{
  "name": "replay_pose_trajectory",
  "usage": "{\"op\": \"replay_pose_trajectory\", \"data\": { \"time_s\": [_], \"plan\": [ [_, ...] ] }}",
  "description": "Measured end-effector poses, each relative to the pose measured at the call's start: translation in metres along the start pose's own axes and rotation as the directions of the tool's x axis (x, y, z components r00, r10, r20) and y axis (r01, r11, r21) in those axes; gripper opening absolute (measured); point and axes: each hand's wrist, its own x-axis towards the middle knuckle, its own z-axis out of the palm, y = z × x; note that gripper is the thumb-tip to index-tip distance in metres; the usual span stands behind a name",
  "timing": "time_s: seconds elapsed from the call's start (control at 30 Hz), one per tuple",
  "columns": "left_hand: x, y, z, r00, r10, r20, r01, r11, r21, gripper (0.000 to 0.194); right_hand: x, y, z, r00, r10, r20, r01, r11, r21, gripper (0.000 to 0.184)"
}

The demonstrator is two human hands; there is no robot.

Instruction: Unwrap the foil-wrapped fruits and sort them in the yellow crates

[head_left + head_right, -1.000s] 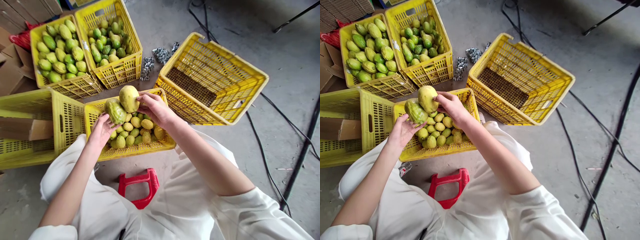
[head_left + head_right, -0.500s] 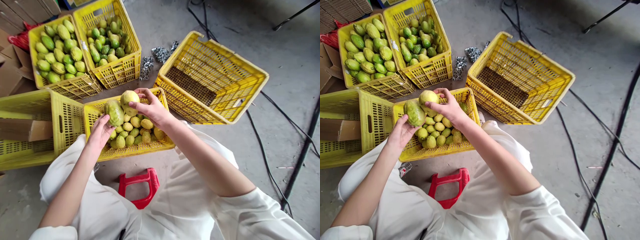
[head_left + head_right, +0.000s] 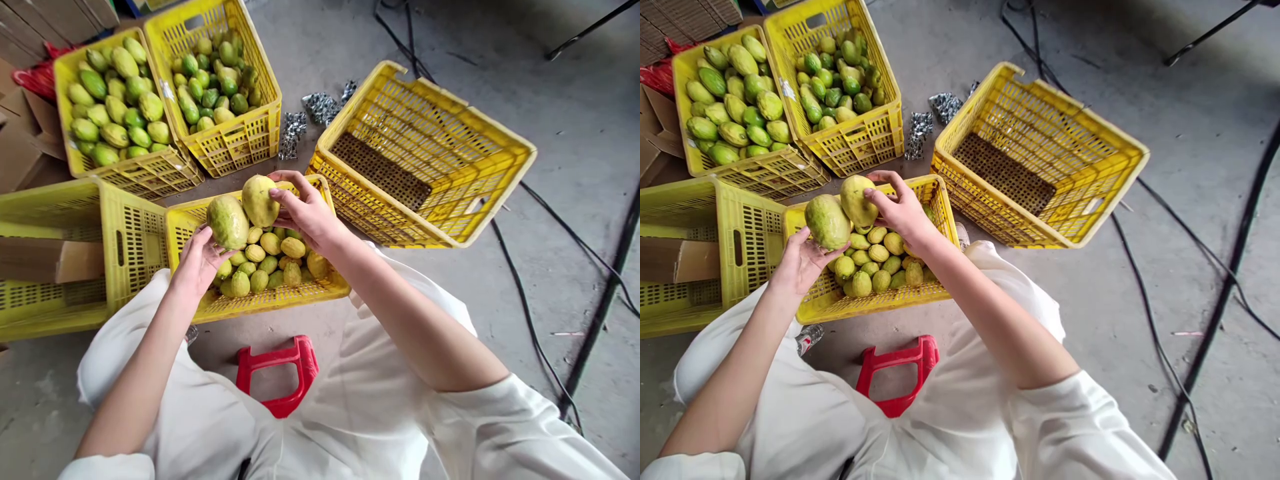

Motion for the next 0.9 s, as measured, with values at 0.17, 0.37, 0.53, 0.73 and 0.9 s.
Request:
{"op": "replay_pose_trajectory", "data": {
  "time_s": [0.17, 0.37, 0.53, 0.73, 0.9],
  "plan": [
    [-0.004, 0.002, 0.001, 0.994, 0.036, 0.108, -0.039, 0.999, 0.029, 0.041, -0.003, -0.001, 0.002, 0.999, 0.001, 0.040, -0.001, 1.000, 0.009, 0.063],
    [-0.009, 0.001, 0.008, 0.992, 0.008, 0.125, -0.006, 1.000, -0.016, 0.048, -0.007, 0.000, 0.006, 1.000, -0.015, 0.020, 0.015, 1.000, 0.015, 0.066],
    [-0.005, 0.001, 0.007, 0.997, 0.028, 0.076, -0.025, 0.999, -0.045, 0.045, -0.005, 0.001, 0.004, 0.999, 0.035, 0.029, -0.036, 0.999, 0.014, 0.062],
    [0.000, 0.003, 0.001, 0.999, 0.023, 0.029, -0.022, 0.999, -0.033, 0.033, -0.006, 0.002, 0.004, 1.000, 0.008, 0.019, -0.009, 0.999, 0.032, 0.059],
    [0.002, 0.006, 0.001, 0.999, 0.045, -0.002, -0.045, 0.999, -0.015, 0.021, -0.002, 0.002, 0.004, 0.999, 0.014, 0.033, -0.015, 0.999, 0.038, 0.059]
  ]
}}
